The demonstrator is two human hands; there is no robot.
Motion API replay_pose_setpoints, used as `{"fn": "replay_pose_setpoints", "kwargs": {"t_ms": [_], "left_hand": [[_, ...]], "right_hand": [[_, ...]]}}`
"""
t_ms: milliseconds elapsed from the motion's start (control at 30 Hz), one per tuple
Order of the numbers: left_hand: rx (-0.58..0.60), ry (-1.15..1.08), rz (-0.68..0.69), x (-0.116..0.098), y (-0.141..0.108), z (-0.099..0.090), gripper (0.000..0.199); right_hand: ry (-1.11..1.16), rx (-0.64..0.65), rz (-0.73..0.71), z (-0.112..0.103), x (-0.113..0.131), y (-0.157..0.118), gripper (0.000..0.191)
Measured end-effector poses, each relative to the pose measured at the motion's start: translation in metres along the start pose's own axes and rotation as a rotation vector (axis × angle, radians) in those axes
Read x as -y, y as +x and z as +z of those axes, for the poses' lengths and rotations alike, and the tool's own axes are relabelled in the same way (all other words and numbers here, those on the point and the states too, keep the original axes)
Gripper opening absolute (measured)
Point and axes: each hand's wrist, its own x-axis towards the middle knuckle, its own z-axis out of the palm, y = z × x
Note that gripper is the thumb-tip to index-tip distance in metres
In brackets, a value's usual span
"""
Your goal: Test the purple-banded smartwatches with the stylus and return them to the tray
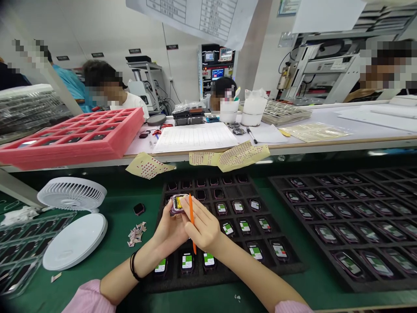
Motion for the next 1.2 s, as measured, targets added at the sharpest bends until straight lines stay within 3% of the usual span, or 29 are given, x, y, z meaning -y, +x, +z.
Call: {"fn": "replay_pose_setpoints", "kwargs": {"t_ms": [133,267,367,433,533,667,867,1033,1200], "left_hand": [[-0.042,-0.014,0.003,-0.001,0.005,-0.006,0.047],[-0.064,0.217,0.049,-0.005,0.029,-0.017,0.041],[0.016,0.714,0.073,-0.004,0.066,-0.017,0.044],[0.079,1.235,0.169,0.002,0.097,-0.010,0.046],[0.068,1.482,0.247,0.017,0.144,0.004,0.044],[0.041,1.695,0.313,0.038,0.190,0.016,0.039],[0.033,1.919,0.307,0.046,0.221,0.022,0.044],[0.097,2.022,0.374,0.068,0.234,0.039,0.057],[0.322,2.103,0.407,0.096,0.238,0.032,0.051]], "right_hand": [[0.002,-0.008,0.015,0.001,-0.003,0.001,0.028],[0.066,0.056,0.144,-0.016,-0.020,-0.005,0.026],[0.003,0.047,0.255,-0.047,-0.036,-0.015,0.031],[-0.079,0.030,0.317,-0.071,-0.043,-0.023,0.033],[-0.174,0.021,0.390,-0.103,-0.045,-0.037,0.034],[-0.283,0.029,0.417,-0.134,-0.041,-0.060,0.033],[-0.354,0.055,0.489,-0.168,-0.039,-0.087,0.031],[-0.355,0.052,0.504,-0.172,-0.037,-0.090,0.028],[-0.344,0.057,0.464,-0.168,-0.035,-0.087,0.020]]}}
